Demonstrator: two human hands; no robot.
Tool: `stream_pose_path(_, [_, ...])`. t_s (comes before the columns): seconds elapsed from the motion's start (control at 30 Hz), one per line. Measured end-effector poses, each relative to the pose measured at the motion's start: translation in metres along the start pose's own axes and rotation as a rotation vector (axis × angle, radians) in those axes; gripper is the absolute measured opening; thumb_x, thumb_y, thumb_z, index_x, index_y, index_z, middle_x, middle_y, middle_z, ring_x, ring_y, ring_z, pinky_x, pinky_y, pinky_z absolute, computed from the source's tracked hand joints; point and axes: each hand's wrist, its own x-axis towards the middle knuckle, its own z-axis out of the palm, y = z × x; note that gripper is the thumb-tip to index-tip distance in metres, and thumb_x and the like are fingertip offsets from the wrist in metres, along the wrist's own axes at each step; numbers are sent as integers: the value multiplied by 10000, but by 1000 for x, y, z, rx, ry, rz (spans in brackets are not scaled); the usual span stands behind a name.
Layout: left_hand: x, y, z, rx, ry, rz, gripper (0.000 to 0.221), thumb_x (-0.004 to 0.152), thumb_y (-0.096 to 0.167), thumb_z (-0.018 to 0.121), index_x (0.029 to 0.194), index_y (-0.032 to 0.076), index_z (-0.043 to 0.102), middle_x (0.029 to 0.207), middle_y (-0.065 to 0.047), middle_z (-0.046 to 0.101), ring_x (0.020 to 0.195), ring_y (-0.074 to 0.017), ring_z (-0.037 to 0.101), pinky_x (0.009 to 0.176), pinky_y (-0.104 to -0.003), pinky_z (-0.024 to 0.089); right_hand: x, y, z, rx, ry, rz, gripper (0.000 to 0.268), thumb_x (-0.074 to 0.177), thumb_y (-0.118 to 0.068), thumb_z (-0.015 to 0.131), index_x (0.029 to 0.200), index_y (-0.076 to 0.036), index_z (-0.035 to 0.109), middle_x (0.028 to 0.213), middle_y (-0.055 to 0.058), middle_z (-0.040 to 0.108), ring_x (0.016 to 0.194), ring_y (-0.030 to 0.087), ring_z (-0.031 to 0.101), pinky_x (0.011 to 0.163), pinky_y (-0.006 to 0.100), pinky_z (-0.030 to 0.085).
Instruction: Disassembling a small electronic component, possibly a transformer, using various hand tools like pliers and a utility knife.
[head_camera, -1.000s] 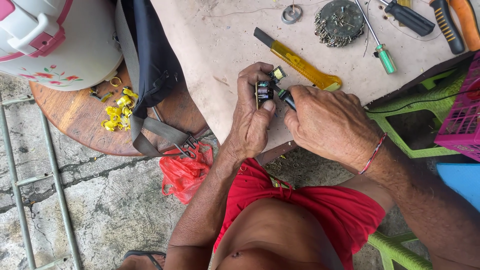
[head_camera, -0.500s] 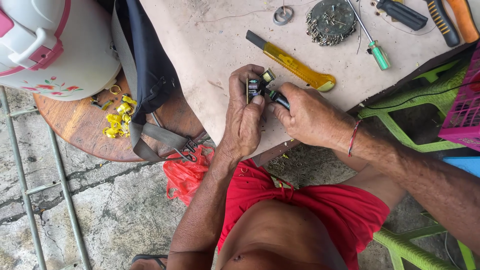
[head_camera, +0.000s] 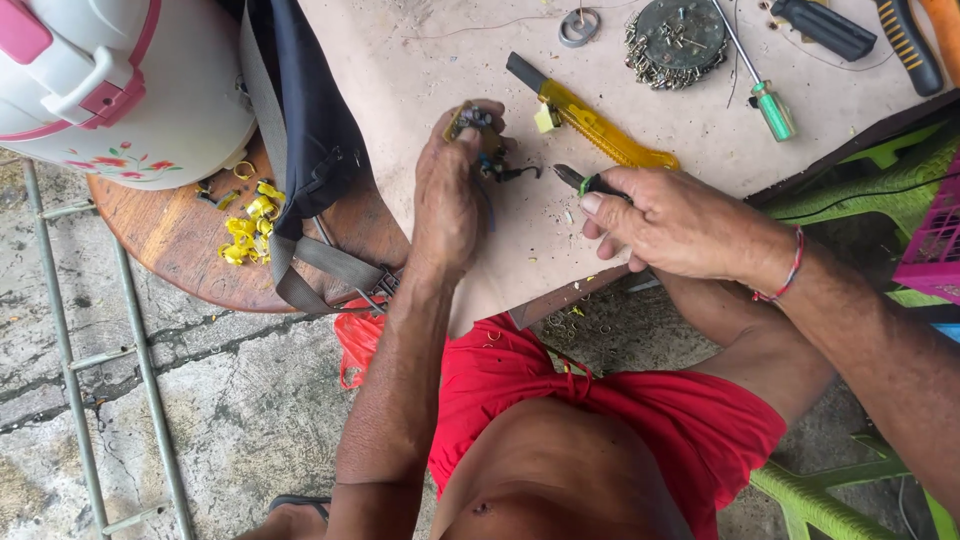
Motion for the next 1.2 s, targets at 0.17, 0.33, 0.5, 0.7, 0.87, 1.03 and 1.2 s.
stream_pose_path(0.17, [53, 18, -22, -37, -7, -144, 752, 836, 646, 652, 1283, 61, 499, 1044, -51, 548, 953, -165, 605, 811, -335, 619, -22, 19, 6, -717, 412, -487, 466, 1012, -301, 557, 1380, -15, 553, 1292, 184, 692, 1089, 420, 666, 910, 510, 498])
stream_pose_path(0.33, [135, -10, -42, 248, 9, 24, 392, 979, 522, 502, 971, 132, 475, 856, -9, 517, 778, -135, 473, 688, -320, 410, -49, 40, 6, -590, 545, -492, 480, 1002, -235, 573, 1405, 27, 555, 1356, 224, 662, 1224, 395, 633, 1023, 476, 471])
stream_pose_path(0.5, [137, -10, -37, 460, -16, 194, 436, 1019, 562, 422, 847, 162, 439, 743, 40, 358, 657, -109, 303, 577, -322, 253, -72, 65, -1, -530, 622, -489, 446, 1002, -175, 600, 1388, 45, 574, 1355, 216, 672, 1229, 367, 647, 1052, 442, 472])
stream_pose_path(0.7, [103, 14, -32, 881, -61, 497, 435, 1063, 520, 439, 944, 111, 526, 850, -54, 486, 772, -206, 456, 687, -408, 336, -83, 95, 3, -447, 691, -354, 497, 1026, -247, 551, 1456, 1, 579, 1151, 114, 731, 1091, 290, 682, 998, 415, 490])
stream_pose_path(0.87, [54, -1, -18, 1408, -332, 355, 726, 935, 750, 584, 1227, 95, 692, 1017, -105, 626, 935, -262, 531, 760, -479, 422, -52, 89, -11, -814, 880, -490, 458, 994, -66, 654, 1406, 113, 562, 1200, 305, 624, 1105, 476, 601, 946, 539, 483])
stream_pose_path(1.03, [43, -18, 3, 1319, -152, 262, 423, 930, 518, 693, 1074, 120, 698, 949, -118, 627, 889, -317, 560, 721, -495, 442, -8, 77, -35, -1070, 889, -433, 479, 1040, -216, 686, 1428, 51, 601, 1180, 220, 650, 1066, 368, 604, 922, 494, 502])
stream_pose_path(1.2, [24, -8, 0, 1044, -127, 406, 300, 931, 289, 725, 1156, 128, 610, 1022, -66, 669, 870, -293, 549, 746, -436, 408, 5, 80, -37, -1103, 937, -415, 509, 1034, -257, 672, 1459, 16, 612, 1263, 209, 646, 1181, 437, 571, 897, 558, 478])
